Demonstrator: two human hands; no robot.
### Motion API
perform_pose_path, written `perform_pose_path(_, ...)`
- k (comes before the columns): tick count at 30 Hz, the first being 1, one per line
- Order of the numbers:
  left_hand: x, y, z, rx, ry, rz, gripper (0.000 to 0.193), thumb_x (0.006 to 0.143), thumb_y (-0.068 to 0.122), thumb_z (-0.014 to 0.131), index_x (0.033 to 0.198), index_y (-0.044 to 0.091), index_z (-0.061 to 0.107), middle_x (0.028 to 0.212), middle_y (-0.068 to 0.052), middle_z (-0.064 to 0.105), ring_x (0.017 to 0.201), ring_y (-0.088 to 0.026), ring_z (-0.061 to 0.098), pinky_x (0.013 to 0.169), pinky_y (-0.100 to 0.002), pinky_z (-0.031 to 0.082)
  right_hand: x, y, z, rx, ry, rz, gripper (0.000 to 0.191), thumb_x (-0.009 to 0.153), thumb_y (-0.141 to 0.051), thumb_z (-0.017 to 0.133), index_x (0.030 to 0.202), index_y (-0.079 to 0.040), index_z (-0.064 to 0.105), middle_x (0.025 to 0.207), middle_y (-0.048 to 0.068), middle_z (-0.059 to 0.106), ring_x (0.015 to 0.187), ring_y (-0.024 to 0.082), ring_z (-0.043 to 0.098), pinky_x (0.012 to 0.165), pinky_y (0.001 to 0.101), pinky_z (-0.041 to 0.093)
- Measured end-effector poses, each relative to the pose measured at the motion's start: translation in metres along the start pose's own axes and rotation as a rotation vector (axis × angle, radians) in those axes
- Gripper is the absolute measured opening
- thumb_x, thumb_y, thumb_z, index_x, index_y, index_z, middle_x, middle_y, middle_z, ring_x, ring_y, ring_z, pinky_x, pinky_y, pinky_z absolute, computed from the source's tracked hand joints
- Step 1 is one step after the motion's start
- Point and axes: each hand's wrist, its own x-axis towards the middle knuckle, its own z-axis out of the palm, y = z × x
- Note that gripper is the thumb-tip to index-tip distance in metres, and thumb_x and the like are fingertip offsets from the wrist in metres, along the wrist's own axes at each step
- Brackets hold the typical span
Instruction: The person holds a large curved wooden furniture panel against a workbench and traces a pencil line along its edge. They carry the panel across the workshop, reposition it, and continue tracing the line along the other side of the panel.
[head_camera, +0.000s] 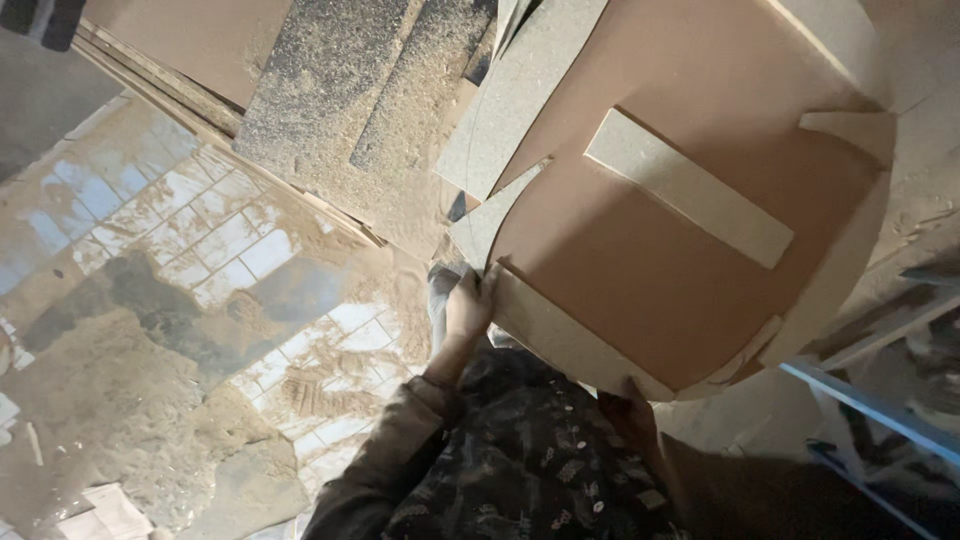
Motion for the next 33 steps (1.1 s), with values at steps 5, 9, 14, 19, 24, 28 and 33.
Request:
perform_pose_path(5, 0.004, 0.012, 0.017, -0.247, 0.032, -0.169, 0.037, 0.098, 0.044, 0.061, 0.097, 0.009, 0.072, 0.080, -0.022, 0.072, 0.075, -0.042, 0.071, 0.066, -0.049, 0.054, 0.001, -0.002, -0.002, -1.073, 0.386, -0.509, 0.057, 0.097, -0.040, 0.064, 0.134, 0.002, 0.056, 0.124, 0.013, 0.065, 0.113, 0.027, 0.062, 0.101, 0.0435, 0.050)
perform_pose_path(9, 0.014, 0.019, 0.008, -0.190, 0.073, -0.104, 0.034, 0.099, 0.040, 0.063, 0.095, 0.008, 0.073, 0.082, -0.022, 0.073, 0.078, -0.043, 0.070, 0.068, -0.050, 0.054, 0.007, -0.003, 0.000, -1.017, 0.422, -0.447, 0.057, 0.097, -0.042, 0.065, 0.133, 0.000, 0.057, 0.122, 0.014, 0.065, 0.111, 0.028, 0.062, 0.100, 0.0440, 0.050)
perform_pose_path(14, 0.033, 0.036, 0.001, -0.179, 0.089, -0.064, 0.029, 0.096, 0.036, 0.062, 0.094, 0.010, 0.073, 0.083, -0.021, 0.073, 0.078, -0.042, 0.072, 0.068, -0.049, 0.056, 0.013, -0.003, 0.007, -0.995, 0.438, -0.408, 0.057, 0.097, -0.045, 0.066, 0.132, -0.001, 0.059, 0.120, 0.015, 0.065, 0.110, 0.030, 0.062, 0.099, 0.0447, 0.051)
perform_pose_path(19, 0.062, 0.039, 0.006, -0.125, 0.067, -0.066, 0.033, 0.097, 0.040, 0.063, 0.093, 0.009, 0.073, 0.082, -0.022, 0.072, 0.078, -0.043, 0.070, 0.067, -0.051, 0.054, 0.024, -0.004, 0.009, -0.981, 0.420, -0.400, 0.056, 0.097, -0.046, 0.068, 0.131, -0.001, 0.060, 0.118, 0.016, 0.066, 0.108, 0.030, 0.063, 0.098, 0.0449, 0.051)
perform_pose_path(24, 0.108, 0.058, 0.013, -0.077, 0.051, -0.039, 0.033, 0.096, 0.040, 0.063, 0.094, 0.008, 0.072, 0.081, -0.023, 0.071, 0.077, -0.044, 0.070, 0.066, -0.052, 0.054, 0.043, -0.004, 0.025, -0.412, -0.039, -0.093, 0.041, 0.120, -0.037, 0.060, 0.138, 0.000, 0.058, 0.135, 0.017, 0.065, 0.125, 0.029, 0.059, 0.091, 0.0399, 0.048)
perform_pose_path(28, 0.139, 0.083, 0.016, -0.101, 0.063, 0.005, 0.037, 0.097, 0.042, 0.065, 0.088, 0.007, 0.072, 0.079, -0.022, 0.072, 0.076, -0.042, 0.070, 0.066, -0.050, 0.054, 0.058, -0.004, 0.056, -0.758, 0.023, -0.394, 0.037, 0.112, -0.027, 0.058, 0.131, 0.005, 0.057, 0.136, 0.019, 0.060, 0.127, 0.026, 0.055, 0.105, 0.0388, 0.046)
perform_pose_path(33, 0.164, 0.108, 0.013, -0.131, 0.025, 0.023, 0.038, 0.100, 0.043, 0.058, 0.087, 0.010, 0.072, 0.075, -0.016, 0.072, 0.066, -0.036, 0.071, 0.061, -0.047, 0.056, 0.072, 0.008, 0.077, -1.970, -0.097, -0.843, 0.013, 0.107, -0.009, 0.064, 0.111, 0.003, 0.061, 0.146, 0.018, 0.059, 0.137, 0.031, 0.054, 0.119, 0.0441, 0.045)
